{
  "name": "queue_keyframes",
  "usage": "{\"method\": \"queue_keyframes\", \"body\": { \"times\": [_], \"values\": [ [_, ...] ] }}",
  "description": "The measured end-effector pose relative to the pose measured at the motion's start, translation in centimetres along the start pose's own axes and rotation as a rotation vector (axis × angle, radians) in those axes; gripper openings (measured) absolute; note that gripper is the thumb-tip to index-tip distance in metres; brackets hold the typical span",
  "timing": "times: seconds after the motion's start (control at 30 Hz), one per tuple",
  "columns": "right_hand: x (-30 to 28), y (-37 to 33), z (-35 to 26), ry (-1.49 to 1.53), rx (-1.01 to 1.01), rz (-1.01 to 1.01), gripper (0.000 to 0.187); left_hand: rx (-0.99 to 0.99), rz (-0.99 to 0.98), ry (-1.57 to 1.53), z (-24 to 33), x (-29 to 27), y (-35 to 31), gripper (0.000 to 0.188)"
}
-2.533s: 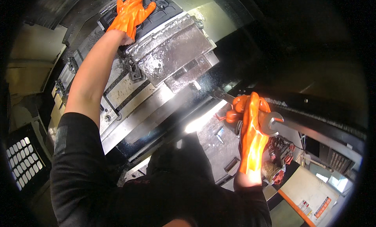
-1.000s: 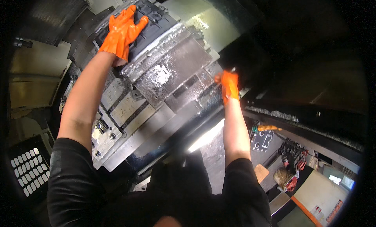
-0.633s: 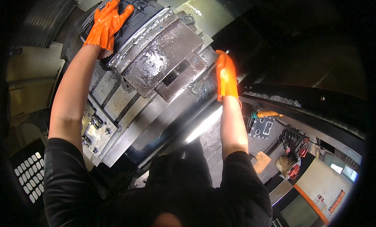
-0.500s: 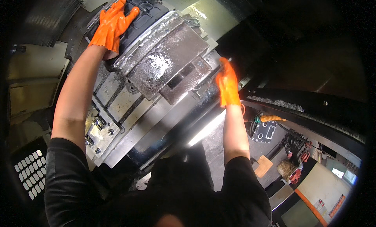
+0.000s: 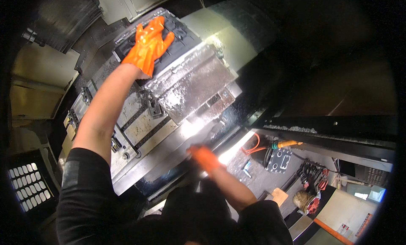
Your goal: The person uses a wrench to tighten bolts on a large metal machine component. They then place a black plastic cover onto the component and secure it with additional bolts.
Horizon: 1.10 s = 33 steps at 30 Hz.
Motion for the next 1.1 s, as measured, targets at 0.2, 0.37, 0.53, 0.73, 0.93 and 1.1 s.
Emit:
{"method": "queue_keyframes", "body": {
  "times": [0.2,0.37,0.53,0.73,0.93,1.1],
  "values": [
    [2.2,-10.5,-12.2,0.703,0.28,-0.329,0.043,-0.016,-0.121,-0.012,1.0,0.1,0.1,0.068],
    [-6.3,-16.8,-25.4,0.657,0.47,-0.23,0.037,-0.008,-0.179,-0.033,1.9,-1.2,0.1,0.066],
    [-19.0,-15.6,-33.2,-0.21,0.738,-0.272,0.029,-0.02,-0.119,-0.01,1.4,-0.1,0.2,0.067],
    [-22.1,-8.1,-37.9,-1.418,0.645,0.147,0.025,-0.024,-0.134,0.017,0.6,-0.9,-0.5,0.067],
    [-29.1,2.5,-22.1,-0.993,0.291,0.275,0.027,0.004,-0.129,-0.025,2.0,-0.5,0.2,0.067],
    [-24.6,7.6,-5.5,0.291,0.24,0.352,0.028,-0.004,-0.144,-0.011,1.2,-0.8,-0.3,0.066]
  ]
}}
Point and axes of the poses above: each hand's wrist, its own y-axis towards the middle knuckle, its own x-axis out of the palm, z = x × y, the point moved 3 cm from there along y, towards the middle knuckle, and after that the axes turned 3 degrees about -z, right-handed, at the moved point
